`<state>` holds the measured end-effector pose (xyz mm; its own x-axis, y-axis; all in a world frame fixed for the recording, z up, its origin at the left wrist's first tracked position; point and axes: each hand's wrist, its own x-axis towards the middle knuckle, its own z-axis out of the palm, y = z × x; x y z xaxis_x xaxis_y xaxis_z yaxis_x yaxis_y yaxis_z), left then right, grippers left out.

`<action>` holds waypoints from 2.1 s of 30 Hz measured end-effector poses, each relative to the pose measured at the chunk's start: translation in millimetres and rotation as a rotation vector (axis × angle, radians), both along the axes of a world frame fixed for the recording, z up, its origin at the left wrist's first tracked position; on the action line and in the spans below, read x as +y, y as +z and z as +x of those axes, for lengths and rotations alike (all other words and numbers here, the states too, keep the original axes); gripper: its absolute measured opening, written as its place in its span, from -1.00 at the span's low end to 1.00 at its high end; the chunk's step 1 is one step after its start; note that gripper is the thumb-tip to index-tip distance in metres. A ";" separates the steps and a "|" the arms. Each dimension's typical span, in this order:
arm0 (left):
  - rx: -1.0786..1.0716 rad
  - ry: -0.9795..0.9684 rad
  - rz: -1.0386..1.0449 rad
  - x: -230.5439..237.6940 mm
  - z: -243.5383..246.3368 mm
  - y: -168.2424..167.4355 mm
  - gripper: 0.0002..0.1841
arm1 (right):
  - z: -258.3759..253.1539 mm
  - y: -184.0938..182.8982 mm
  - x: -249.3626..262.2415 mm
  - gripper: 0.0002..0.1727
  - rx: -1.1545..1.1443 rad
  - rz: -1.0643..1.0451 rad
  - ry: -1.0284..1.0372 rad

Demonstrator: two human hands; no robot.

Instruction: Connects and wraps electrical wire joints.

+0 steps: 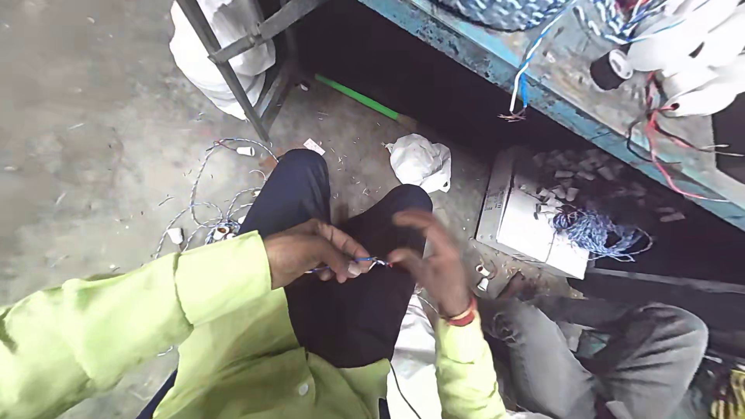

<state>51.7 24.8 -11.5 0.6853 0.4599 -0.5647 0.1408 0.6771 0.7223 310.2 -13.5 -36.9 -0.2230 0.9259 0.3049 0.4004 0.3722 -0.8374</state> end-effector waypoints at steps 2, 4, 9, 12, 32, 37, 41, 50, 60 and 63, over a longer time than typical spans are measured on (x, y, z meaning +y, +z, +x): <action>-0.059 -0.036 -0.035 0.6 1.5 -5.7 -0.77 | 32.6 36.0 18.3 -0.57 0.046 0.092 -0.238; -0.066 -0.072 -0.075 0.5 4.4 -11.7 -0.73 | 71.1 81.8 51.4 -0.59 -0.028 0.238 -0.441; -0.013 -0.046 -0.119 -8.7 2.1 -21.5 -0.71 | 149.6 160.2 157.4 -0.57 -0.651 0.209 -0.665; -0.025 0.081 -0.128 -12.5 -15.7 -24.7 -0.43 | 148.5 183.5 193.6 -0.55 -0.979 -0.043 -0.530; -0.003 0.314 0.047 -62.7 -39.2 -44.6 -0.63 | 170.2 179.5 154.4 -0.51 -0.986 0.102 -0.348; -0.074 0.445 0.141 -88.1 -39.7 -35.8 -0.62 | 105.2 134.0 42.1 -0.48 0.021 0.194 -0.158; -0.023 0.508 0.300 -98.5 -33.4 -27.2 -0.66 | -3.8 83.2 -41.9 -0.63 0.227 0.126 -0.150; -0.046 0.563 0.721 -106.7 -22.4 -15.4 -0.76 | -75.1 14.8 -92.4 -0.78 0.595 -0.356 -0.059; 0.019 0.571 0.833 -108.3 -12.6 -15.4 -0.68 | -83.8 4.9 -92.0 -0.67 0.526 -0.246 -0.019; 0.043 0.615 0.911 -107.6 -9.9 -14.9 -0.69 | -84.8 5.4 -97.3 -0.48 0.466 -0.211 -0.016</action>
